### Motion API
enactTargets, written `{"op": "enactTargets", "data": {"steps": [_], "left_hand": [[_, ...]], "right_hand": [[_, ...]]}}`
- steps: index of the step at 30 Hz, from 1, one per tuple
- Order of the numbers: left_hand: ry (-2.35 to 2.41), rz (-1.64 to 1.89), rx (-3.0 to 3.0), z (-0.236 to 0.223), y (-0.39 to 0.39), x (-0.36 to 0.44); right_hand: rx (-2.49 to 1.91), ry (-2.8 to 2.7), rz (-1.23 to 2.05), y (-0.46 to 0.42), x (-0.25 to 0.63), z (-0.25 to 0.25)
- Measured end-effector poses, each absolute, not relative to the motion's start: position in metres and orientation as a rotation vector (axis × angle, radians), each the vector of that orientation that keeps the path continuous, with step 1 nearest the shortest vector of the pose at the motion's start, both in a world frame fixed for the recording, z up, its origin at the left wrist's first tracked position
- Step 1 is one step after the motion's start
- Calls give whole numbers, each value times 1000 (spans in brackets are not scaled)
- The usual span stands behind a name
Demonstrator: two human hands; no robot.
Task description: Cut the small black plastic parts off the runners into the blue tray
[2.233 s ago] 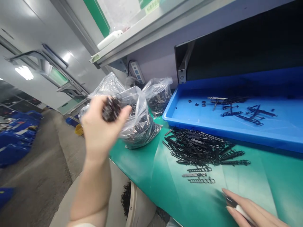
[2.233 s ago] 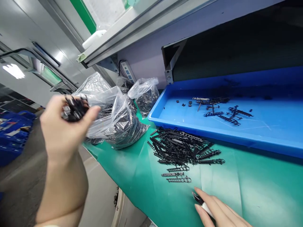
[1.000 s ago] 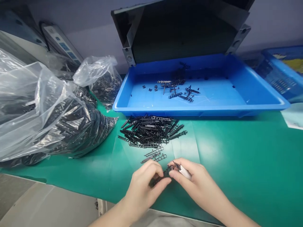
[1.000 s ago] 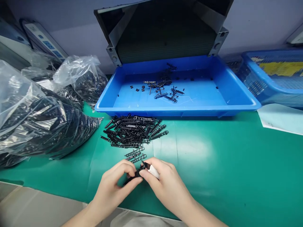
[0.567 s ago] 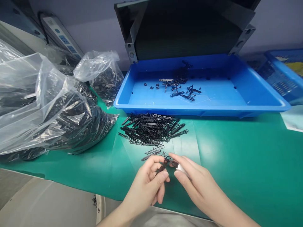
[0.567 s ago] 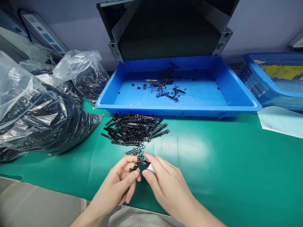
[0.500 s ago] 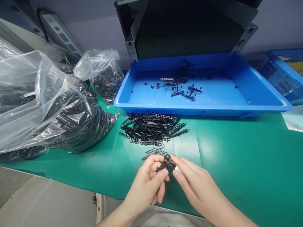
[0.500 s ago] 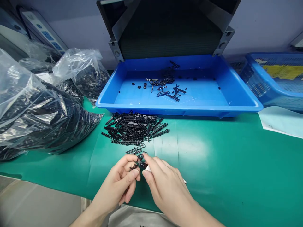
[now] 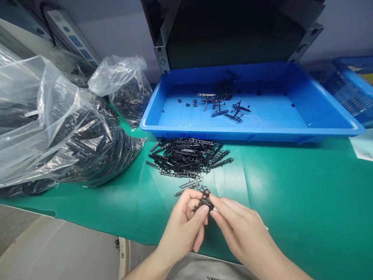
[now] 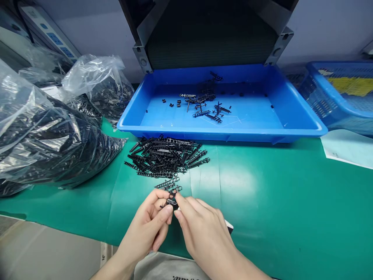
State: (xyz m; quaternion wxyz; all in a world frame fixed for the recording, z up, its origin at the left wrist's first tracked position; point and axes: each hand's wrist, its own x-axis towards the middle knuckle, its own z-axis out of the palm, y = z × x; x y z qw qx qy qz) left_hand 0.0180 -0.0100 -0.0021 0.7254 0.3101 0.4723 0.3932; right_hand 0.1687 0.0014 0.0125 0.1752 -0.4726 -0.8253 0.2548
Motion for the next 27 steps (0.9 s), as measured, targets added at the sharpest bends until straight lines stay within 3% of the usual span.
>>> {"op": "enactTargets", "data": {"steps": [11,16,19,23,27], "left_hand": [[1168,860,775,-8,-15,22],[1610,813,1368,-4,6,2],[1913,566,1864,-3,26,-11],[1965,269,2250,-8,41,-15],[1883,405,2259,-8,33,-10]], "right_hand": [[-1359,-2275,612,-3,163,3],[-1443,-2257,701,-3,168,-2],[-1489,-2243,723,-2,170,-4],[-1482,-2196,771,1,173,-6],[-1528,-2047,939,7,177,-5]]}}
